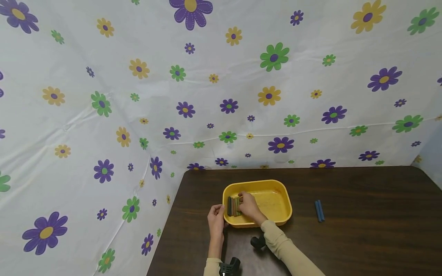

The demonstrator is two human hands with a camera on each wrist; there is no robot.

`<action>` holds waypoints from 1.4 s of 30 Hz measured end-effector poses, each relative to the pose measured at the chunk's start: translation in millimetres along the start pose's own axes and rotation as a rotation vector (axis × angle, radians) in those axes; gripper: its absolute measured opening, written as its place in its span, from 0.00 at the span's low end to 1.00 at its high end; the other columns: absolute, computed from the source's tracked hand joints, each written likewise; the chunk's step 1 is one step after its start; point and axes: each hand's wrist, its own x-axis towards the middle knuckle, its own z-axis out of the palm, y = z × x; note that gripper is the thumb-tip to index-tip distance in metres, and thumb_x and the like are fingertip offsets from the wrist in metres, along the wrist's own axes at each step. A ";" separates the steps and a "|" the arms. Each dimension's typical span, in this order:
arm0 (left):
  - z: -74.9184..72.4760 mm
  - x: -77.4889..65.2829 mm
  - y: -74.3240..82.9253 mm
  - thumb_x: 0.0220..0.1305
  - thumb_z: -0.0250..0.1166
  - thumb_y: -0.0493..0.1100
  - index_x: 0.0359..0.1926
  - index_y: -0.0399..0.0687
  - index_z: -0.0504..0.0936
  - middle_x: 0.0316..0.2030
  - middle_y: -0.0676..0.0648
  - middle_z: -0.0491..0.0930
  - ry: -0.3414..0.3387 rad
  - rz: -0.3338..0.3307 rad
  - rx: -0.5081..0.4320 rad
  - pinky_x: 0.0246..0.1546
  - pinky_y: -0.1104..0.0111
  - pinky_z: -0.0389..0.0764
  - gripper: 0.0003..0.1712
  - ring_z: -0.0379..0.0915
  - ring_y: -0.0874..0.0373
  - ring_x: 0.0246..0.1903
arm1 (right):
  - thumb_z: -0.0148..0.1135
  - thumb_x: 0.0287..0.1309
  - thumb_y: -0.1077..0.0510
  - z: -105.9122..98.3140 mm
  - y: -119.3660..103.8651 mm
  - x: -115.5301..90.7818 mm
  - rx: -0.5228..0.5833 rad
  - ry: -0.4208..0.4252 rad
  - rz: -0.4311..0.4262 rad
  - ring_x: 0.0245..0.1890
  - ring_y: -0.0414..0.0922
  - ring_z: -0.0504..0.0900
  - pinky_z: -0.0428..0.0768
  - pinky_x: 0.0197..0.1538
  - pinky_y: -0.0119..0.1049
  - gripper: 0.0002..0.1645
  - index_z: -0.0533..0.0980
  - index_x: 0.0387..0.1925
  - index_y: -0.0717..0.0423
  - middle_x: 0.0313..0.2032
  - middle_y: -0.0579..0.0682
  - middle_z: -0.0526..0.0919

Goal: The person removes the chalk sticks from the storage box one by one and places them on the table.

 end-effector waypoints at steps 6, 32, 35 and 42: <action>-0.3 -0.5 1.2 0.74 0.64 0.42 0.49 0.34 0.79 0.36 0.42 0.79 0.006 0.003 -0.001 0.17 0.71 0.71 0.13 0.69 0.59 0.22 | 0.71 0.45 0.78 1.5 -1.2 -1.2 -0.019 0.006 0.000 0.44 0.57 0.83 0.83 0.46 0.50 0.29 0.76 0.52 0.75 0.42 0.63 0.83; -2.6 0.9 1.2 0.74 0.64 0.41 0.48 0.34 0.80 0.36 0.44 0.79 -0.007 0.008 -0.005 0.17 0.72 0.72 0.12 0.69 0.60 0.21 | 0.70 0.49 0.77 4.1 -3.5 -4.4 0.048 -0.007 0.023 0.39 0.53 0.85 0.85 0.41 0.46 0.27 0.76 0.53 0.74 0.38 0.61 0.85; -2.9 1.3 0.9 0.74 0.64 0.41 0.48 0.34 0.80 0.35 0.45 0.79 -0.008 0.008 -0.003 0.18 0.72 0.72 0.12 0.69 0.59 0.21 | 0.70 0.48 0.77 3.5 -3.2 -4.4 0.039 -0.007 0.013 0.37 0.52 0.84 0.85 0.40 0.45 0.27 0.76 0.53 0.73 0.37 0.60 0.85; -3.8 1.0 -0.7 0.74 0.64 0.41 0.48 0.34 0.80 0.36 0.44 0.78 -0.004 0.001 0.008 0.18 0.72 0.72 0.12 0.71 0.58 0.24 | 0.66 0.47 0.78 2.5 -1.9 -5.2 0.043 -0.003 0.002 0.35 0.51 0.83 0.83 0.35 0.42 0.27 0.77 0.53 0.72 0.36 0.61 0.85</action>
